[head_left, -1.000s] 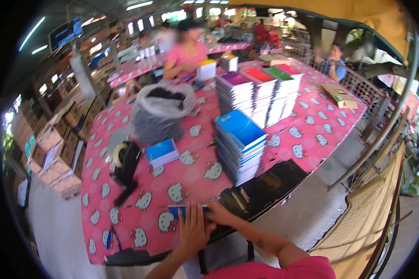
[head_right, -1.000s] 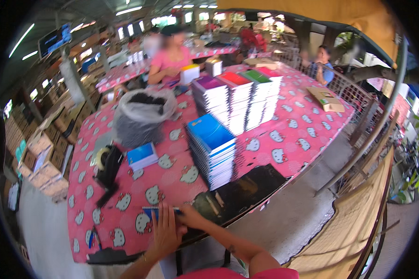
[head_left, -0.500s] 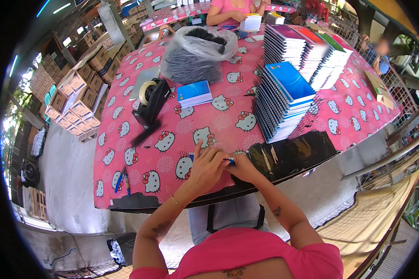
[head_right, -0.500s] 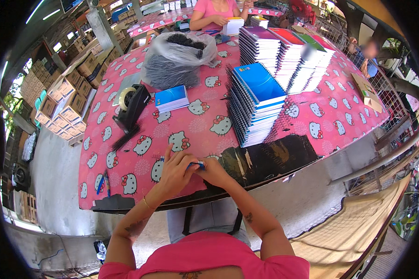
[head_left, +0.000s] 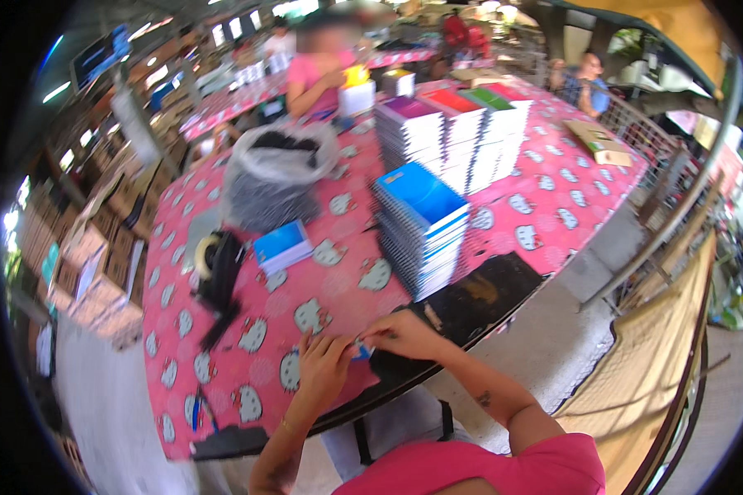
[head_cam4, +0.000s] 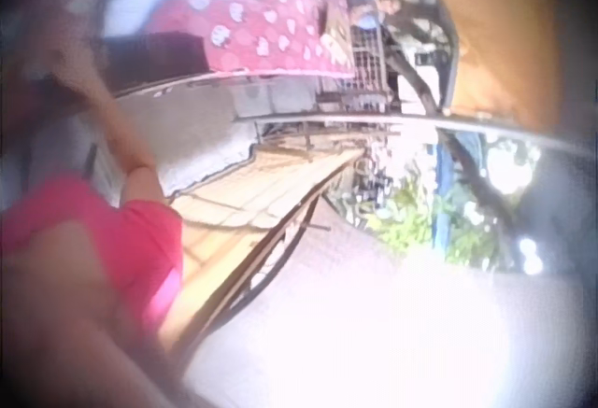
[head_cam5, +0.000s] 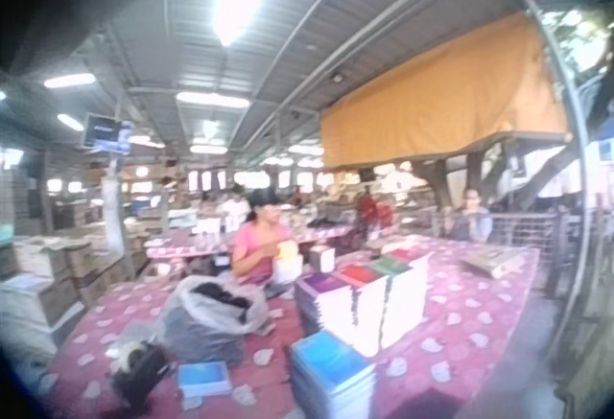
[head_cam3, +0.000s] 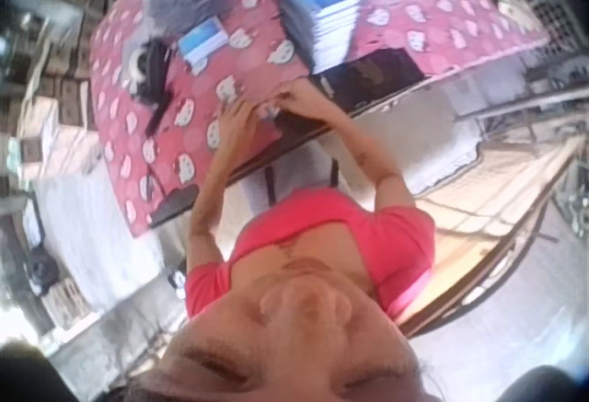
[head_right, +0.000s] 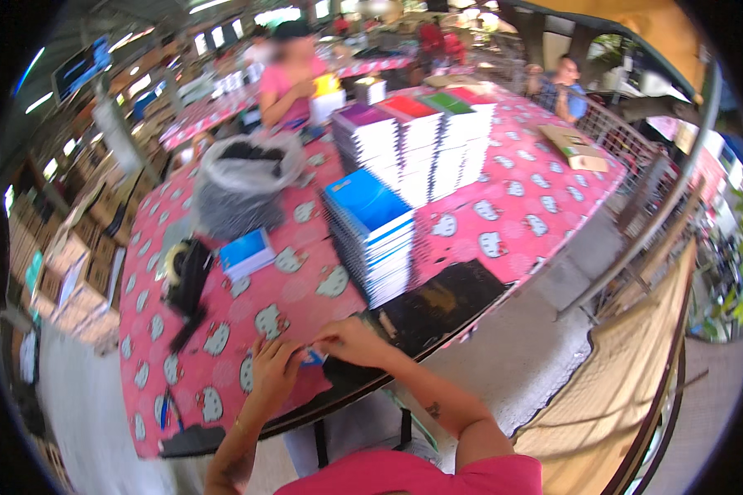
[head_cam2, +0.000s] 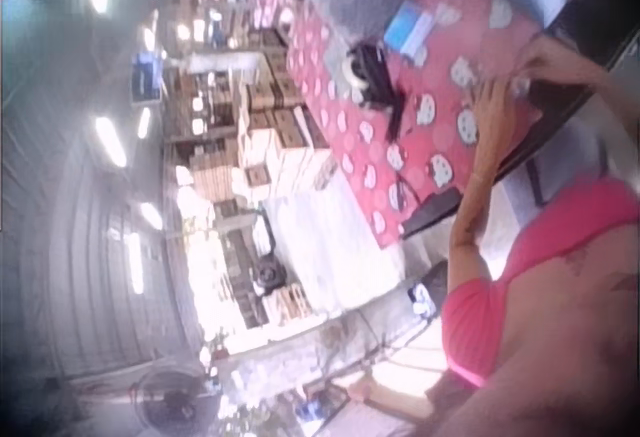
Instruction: The person repeatedly picks up blue spiral-bound notebooks from a table and stacks them into a neat pile. The person handles the notebooks one at a time, aligning them before placing them on the growing stack.
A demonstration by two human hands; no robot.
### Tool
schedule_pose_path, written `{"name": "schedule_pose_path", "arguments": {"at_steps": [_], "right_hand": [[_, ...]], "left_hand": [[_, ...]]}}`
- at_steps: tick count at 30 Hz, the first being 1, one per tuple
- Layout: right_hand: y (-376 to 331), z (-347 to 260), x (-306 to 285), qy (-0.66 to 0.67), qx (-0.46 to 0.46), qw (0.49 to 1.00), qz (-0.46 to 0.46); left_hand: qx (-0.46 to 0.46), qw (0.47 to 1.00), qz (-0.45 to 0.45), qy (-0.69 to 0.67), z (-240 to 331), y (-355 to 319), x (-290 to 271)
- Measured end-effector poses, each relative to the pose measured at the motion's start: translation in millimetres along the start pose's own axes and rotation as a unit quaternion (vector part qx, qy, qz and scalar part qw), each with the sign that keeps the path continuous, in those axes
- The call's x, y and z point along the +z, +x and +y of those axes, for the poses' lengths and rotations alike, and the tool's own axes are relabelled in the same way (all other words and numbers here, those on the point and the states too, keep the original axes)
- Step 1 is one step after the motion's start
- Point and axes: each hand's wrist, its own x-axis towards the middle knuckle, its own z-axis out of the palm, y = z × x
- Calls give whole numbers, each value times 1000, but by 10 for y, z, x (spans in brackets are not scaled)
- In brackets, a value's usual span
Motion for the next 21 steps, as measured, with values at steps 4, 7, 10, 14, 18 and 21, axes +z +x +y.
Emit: {"name": "schedule_pose_path", "arguments": {"at_steps": [4,7,10,14,18,21], "right_hand": [[83,0,-53,38,-36,998,-39],[107,-3,-41,33,-79,996,-24],[107,-116,128,-28,-112,992,52],[14,-149,410,-77,-61,978,182],[-48,-139,370,-98,-29,976,191],[-125,-329,275,-115,-58,961,245]], "left_hand": [[-9,1000,-28,-9,89,101,-118],[13,999,-47,-16,60,118,-126],[1,998,-62,-12,100,93,-154],[7,998,-52,31,150,31,-114],[1,998,-63,15,167,103,-169],[0,995,-98,8,139,190,-344]]}}
